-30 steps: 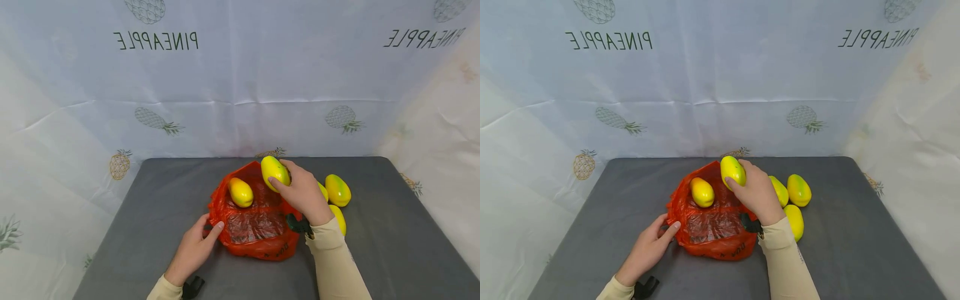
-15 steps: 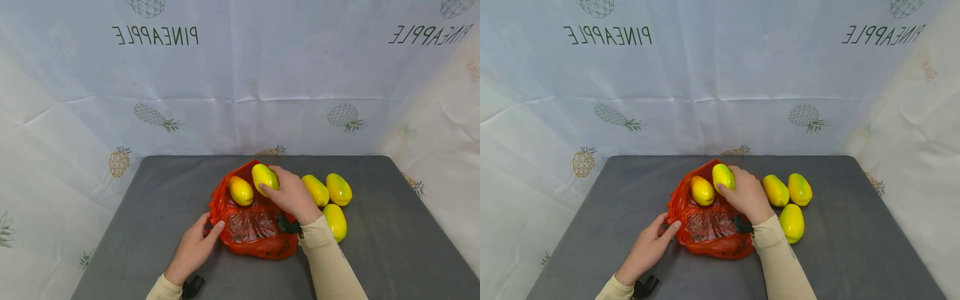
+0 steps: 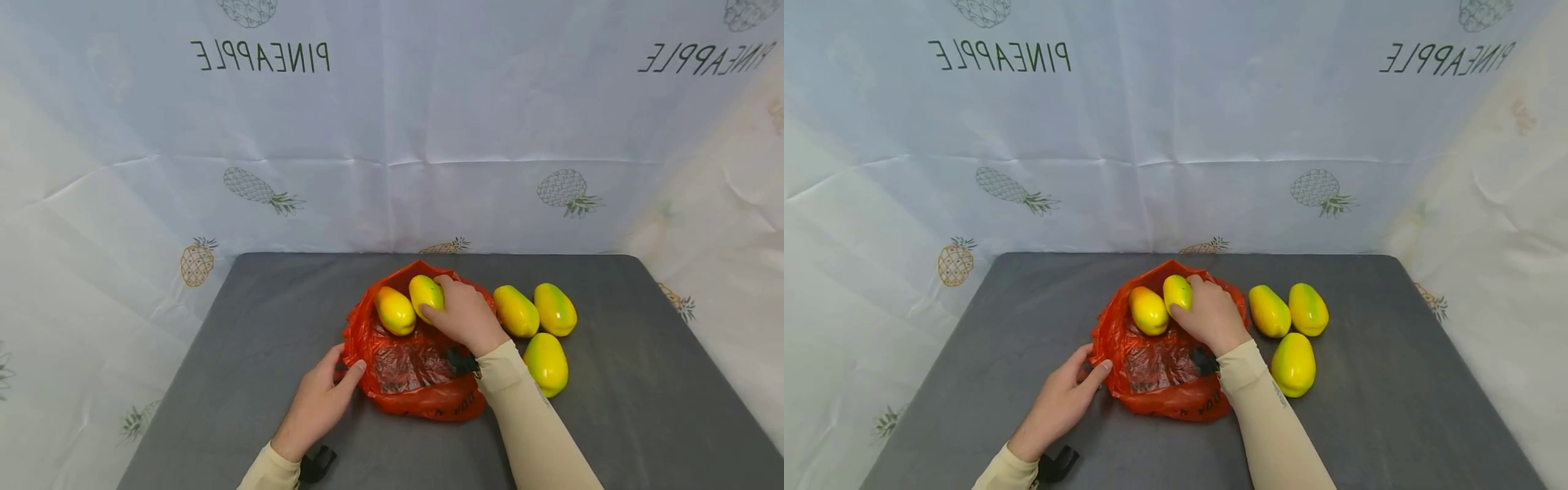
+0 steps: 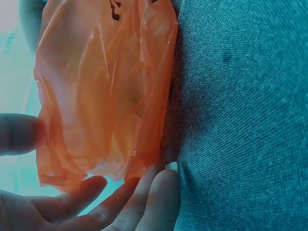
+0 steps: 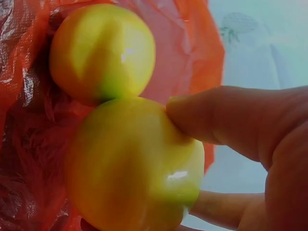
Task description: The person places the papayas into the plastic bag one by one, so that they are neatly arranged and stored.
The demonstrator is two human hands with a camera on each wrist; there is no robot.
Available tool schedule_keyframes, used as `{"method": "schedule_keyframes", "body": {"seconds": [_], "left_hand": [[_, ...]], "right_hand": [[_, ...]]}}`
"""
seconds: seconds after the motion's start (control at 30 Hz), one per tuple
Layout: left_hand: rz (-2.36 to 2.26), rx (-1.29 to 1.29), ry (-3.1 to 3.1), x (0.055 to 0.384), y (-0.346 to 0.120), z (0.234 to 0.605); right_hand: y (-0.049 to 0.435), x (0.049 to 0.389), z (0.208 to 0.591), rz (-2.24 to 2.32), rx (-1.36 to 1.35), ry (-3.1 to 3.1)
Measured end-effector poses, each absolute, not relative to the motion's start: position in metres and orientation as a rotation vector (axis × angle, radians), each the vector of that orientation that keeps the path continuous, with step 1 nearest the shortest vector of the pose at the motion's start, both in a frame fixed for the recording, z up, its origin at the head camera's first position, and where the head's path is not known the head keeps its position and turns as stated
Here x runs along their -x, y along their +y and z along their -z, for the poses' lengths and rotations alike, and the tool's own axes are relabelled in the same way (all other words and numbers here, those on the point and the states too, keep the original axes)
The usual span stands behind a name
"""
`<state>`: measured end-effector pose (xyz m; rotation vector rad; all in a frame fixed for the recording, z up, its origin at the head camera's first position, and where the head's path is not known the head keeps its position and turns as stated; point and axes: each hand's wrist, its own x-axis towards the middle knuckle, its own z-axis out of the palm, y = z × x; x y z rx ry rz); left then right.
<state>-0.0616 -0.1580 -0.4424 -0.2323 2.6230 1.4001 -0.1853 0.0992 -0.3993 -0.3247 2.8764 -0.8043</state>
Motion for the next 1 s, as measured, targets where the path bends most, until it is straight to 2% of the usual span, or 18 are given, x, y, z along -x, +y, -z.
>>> {"method": "schedule_keyframes", "body": {"seconds": [1.0], "left_hand": [[-1.431,0.206,2.652,0.058,-0.162,0.439]], "right_hand": [[0.078,0.202,0.415,0.751,0.273,2.892]]}}
